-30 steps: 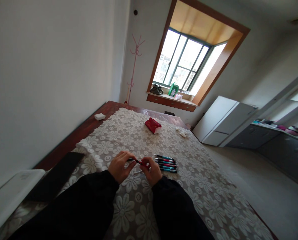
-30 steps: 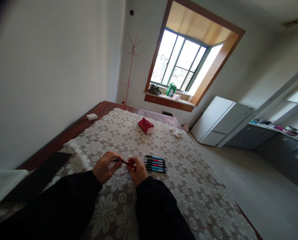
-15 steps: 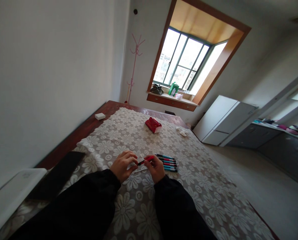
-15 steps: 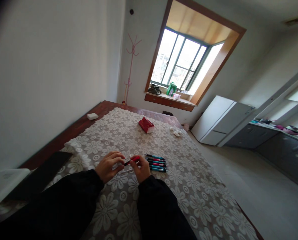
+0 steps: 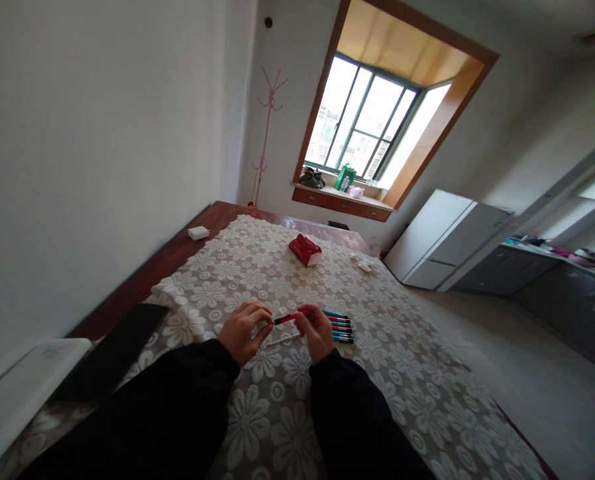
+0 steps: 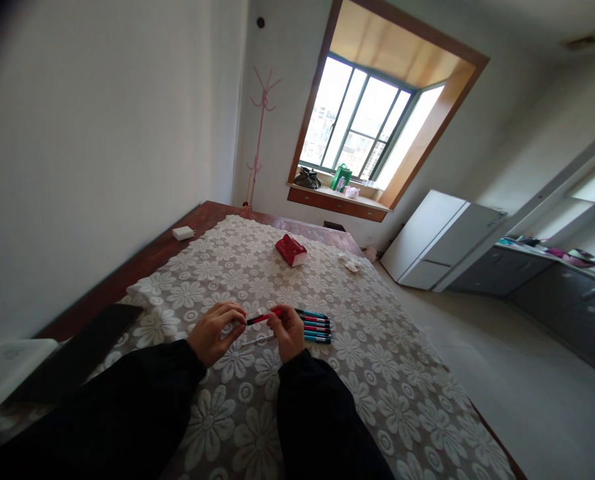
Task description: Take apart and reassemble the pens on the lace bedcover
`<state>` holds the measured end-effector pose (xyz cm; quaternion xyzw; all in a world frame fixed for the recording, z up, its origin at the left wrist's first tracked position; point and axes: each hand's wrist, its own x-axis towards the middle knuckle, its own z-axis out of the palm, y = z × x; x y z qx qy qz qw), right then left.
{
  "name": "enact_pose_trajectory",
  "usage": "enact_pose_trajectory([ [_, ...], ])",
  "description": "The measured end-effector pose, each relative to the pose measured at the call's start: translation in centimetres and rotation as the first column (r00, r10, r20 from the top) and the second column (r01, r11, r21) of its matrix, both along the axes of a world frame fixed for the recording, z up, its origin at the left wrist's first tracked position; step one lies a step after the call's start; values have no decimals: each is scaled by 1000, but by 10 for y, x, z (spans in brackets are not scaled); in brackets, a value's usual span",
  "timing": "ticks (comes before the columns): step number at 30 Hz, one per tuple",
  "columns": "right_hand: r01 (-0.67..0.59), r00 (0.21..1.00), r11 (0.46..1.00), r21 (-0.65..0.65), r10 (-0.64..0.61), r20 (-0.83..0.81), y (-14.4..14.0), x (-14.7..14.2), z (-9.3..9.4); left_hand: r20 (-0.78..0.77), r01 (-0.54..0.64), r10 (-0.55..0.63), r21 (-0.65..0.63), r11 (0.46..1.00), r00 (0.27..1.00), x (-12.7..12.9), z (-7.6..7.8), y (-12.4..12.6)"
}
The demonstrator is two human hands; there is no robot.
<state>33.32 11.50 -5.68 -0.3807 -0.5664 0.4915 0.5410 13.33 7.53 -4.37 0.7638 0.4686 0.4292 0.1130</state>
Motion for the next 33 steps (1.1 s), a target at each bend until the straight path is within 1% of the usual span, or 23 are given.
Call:
enact_pose_trajectory([
  [5, 23, 994, 999, -22, -25, -108, 4, 0, -3, 59, 28, -31, 57, 998, 998, -1, -3, 2],
  [11, -35, 997, 999, -25, 33, -63, 1, -2, 1, 17, 50, -51, 72, 996, 999, -4, -9, 5],
  [16, -84, 993, 995, -47, 80, -82, 2, -3, -2, 6, 53, -54, 91, 994, 999, -4, -7, 4],
  [18, -67, 991, 996, -55, 60, -122, 4, -1, -4, 18, 42, -43, 95, 995, 999, -3, -6, 3],
  [22, 48, 971, 995, -82, -66, -231, 10, 3, -5, 37, 16, -19, 96, 995, 999, -3, -6, 4],
  [24, 66, 967, 993, -96, -87, -241, 11, 4, -5, 39, 12, -16, 93, 996, 999, -3, -6, 4],
  [25, 40, 972, 994, -98, -61, -228, 10, 4, -5, 39, 13, -16, 91, 996, 999, -3, -7, 4],
  [29, -149, 980, 981, -122, 130, -149, 6, -1, -7, 38, 22, -26, 101, 995, 999, -3, -6, 4],
  [31, -164, 979, 977, -135, 145, -143, 5, -1, -8, 39, 19, -23, 102, 995, 999, -3, -5, 3],
  [33, -127, 981, 983, -132, 105, -163, 6, 0, -8, 37, 9, -13, 101, 995, 999, -3, -5, 4],
])
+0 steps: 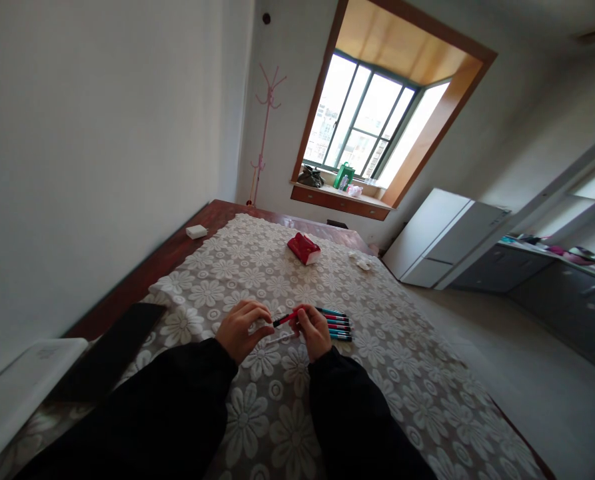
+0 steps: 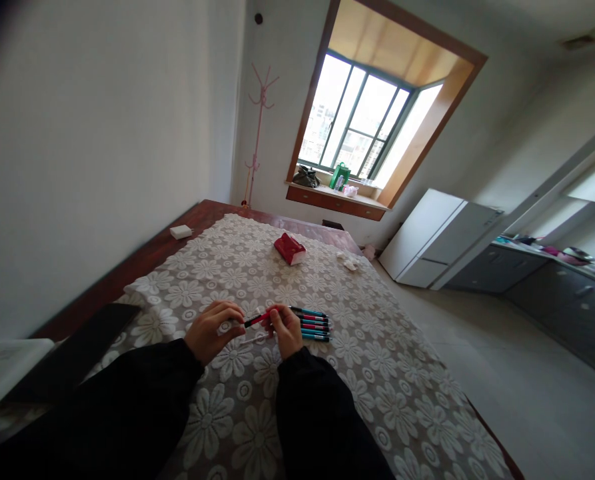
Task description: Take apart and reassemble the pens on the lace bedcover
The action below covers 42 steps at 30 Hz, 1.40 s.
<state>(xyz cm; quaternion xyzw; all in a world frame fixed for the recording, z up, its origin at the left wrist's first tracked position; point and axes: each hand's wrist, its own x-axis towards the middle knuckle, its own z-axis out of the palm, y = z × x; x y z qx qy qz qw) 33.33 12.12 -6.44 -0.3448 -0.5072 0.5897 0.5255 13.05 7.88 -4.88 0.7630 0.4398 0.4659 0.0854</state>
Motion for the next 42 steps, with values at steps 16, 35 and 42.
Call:
enact_pose_trajectory([
  [16, 18, 999, 1000, -17, -19, -30, 2, 2, -2, -9, -9, 9, 10, 1000, 1000, 0, 0, 0],
  [35, 40, 999, 999, 6, -40, -26, 1, 2, -1, -5, -4, 4, 4, 1000, 1000, 0, 0, 0],
  [42, -16, 999, 1000, 12, 16, 44, -3, 0, 1, -17, -11, 11, -1, 1000, 1000, 0, 0, -1],
])
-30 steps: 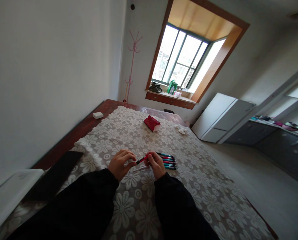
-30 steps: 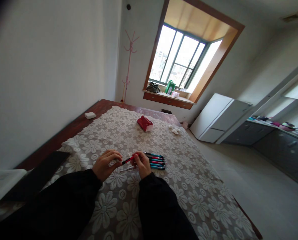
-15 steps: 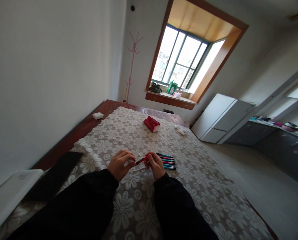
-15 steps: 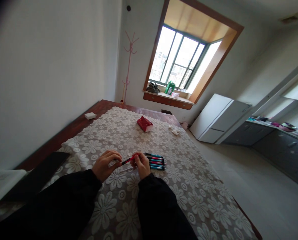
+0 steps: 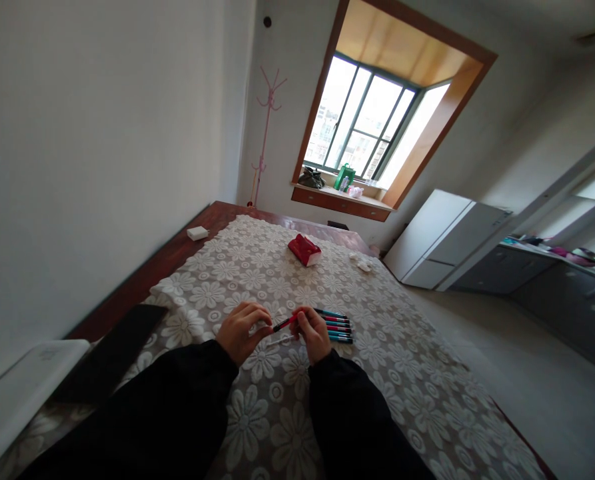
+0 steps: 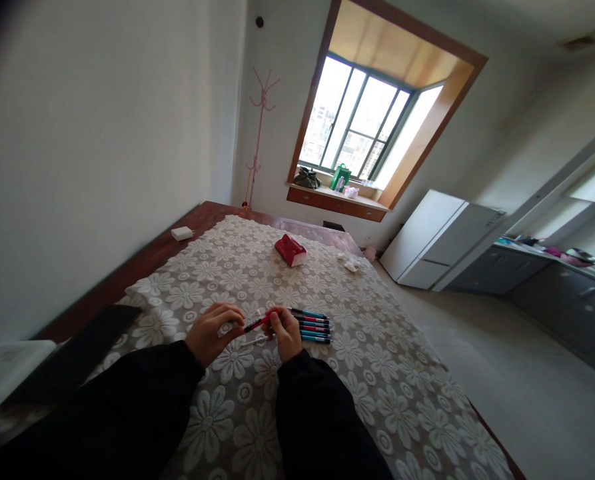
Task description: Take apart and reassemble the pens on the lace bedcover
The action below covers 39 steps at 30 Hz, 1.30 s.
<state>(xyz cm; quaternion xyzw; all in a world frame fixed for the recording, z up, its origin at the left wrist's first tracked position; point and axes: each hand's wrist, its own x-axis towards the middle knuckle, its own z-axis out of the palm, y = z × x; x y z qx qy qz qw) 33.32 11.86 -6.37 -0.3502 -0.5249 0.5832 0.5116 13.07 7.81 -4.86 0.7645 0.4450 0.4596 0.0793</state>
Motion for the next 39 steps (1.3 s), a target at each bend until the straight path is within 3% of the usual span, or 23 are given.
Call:
enact_pose_trajectory([
  [39, -7, 1000, 1000, 23, 7, 5, 3, 1, -4, -11, -2, 2, -1, 1000, 1000, -1, 0, 1],
])
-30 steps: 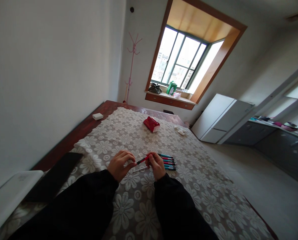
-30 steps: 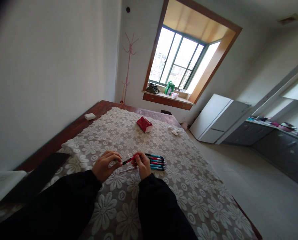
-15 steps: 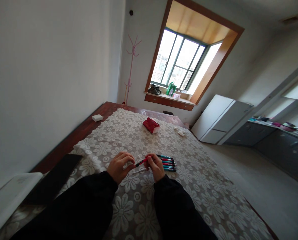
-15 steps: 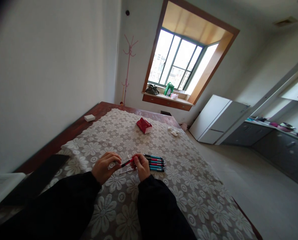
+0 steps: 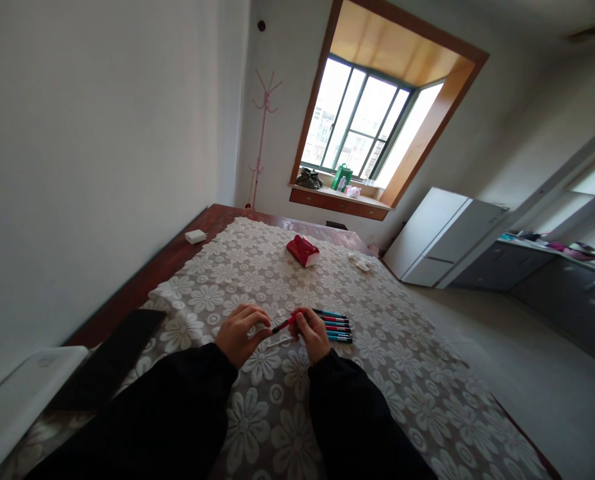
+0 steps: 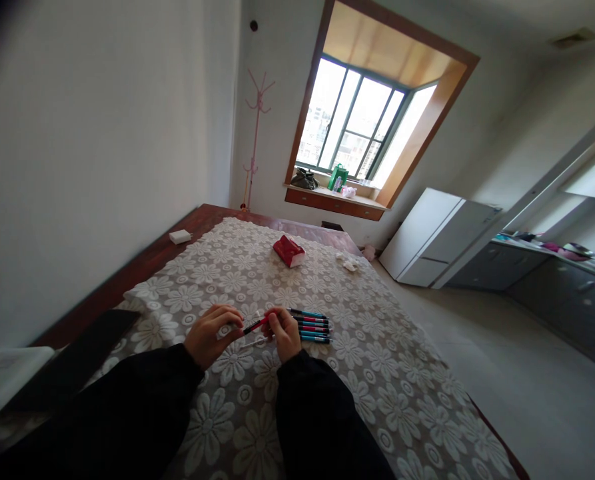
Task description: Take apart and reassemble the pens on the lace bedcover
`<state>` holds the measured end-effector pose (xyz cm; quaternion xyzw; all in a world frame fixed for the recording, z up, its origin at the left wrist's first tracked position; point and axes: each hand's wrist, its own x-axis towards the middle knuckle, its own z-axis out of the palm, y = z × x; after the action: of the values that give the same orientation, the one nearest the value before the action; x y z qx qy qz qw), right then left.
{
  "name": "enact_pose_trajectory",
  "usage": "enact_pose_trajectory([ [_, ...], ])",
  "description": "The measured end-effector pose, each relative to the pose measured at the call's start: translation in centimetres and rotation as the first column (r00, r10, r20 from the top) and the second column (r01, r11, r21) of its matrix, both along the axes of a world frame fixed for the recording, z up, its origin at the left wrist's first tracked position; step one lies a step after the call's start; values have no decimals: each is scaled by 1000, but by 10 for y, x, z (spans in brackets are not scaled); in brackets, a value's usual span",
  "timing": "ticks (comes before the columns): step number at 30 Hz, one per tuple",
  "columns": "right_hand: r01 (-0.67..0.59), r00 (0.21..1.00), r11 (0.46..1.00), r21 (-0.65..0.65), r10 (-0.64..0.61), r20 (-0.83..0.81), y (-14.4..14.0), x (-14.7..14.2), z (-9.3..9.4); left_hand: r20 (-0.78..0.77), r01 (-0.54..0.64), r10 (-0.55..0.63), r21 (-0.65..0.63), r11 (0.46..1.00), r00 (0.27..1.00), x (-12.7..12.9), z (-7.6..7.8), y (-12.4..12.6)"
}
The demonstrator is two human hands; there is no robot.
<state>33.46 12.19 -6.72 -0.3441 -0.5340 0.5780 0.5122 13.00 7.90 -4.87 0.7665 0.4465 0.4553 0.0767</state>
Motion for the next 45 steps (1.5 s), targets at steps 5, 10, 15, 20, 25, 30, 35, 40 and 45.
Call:
enact_pose_trajectory([
  [5, 4, 1000, 1000, 2, -4, -6, 0, 0, 0, 9, 11, -11, 2, 1000, 1000, 0, 1, -1],
  [10, 12, 1000, 1000, 6, -12, 0, 0, 1, 2, 10, 11, -11, -3, 1000, 1000, 0, -1, 0],
  [15, 36, 999, 999, 11, -35, -15, 1, 2, 4, 16, 14, -14, 8, 1000, 1000, 0, -2, 0],
  [20, 63, 998, 997, 53, -63, 14, 1, 3, 8, 14, 19, -19, 6, 1000, 1000, 0, -1, 0],
  [25, 81, 990, 984, 157, -98, 102, -1, 4, 12, 15, 14, -14, 0, 1000, 1000, 0, -2, 1],
  [30, 71, 959, 949, 308, -150, 239, -3, 7, 10, 9, 10, -10, -6, 1000, 1000, -1, -4, 1],
  [35, 83, 925, 917, 390, -217, 313, -5, 8, 10, 2, 11, -11, -13, 1000, 1000, -1, -3, 0],
  [40, 81, 876, 870, 487, -295, 381, -9, 8, 20, -3, 16, -16, -10, 1000, 1000, 0, -3, 0],
  [45, 77, 781, 822, 564, -402, 478, -12, 6, 24, -5, 20, -20, -17, 1000, 1000, -1, -3, 1],
])
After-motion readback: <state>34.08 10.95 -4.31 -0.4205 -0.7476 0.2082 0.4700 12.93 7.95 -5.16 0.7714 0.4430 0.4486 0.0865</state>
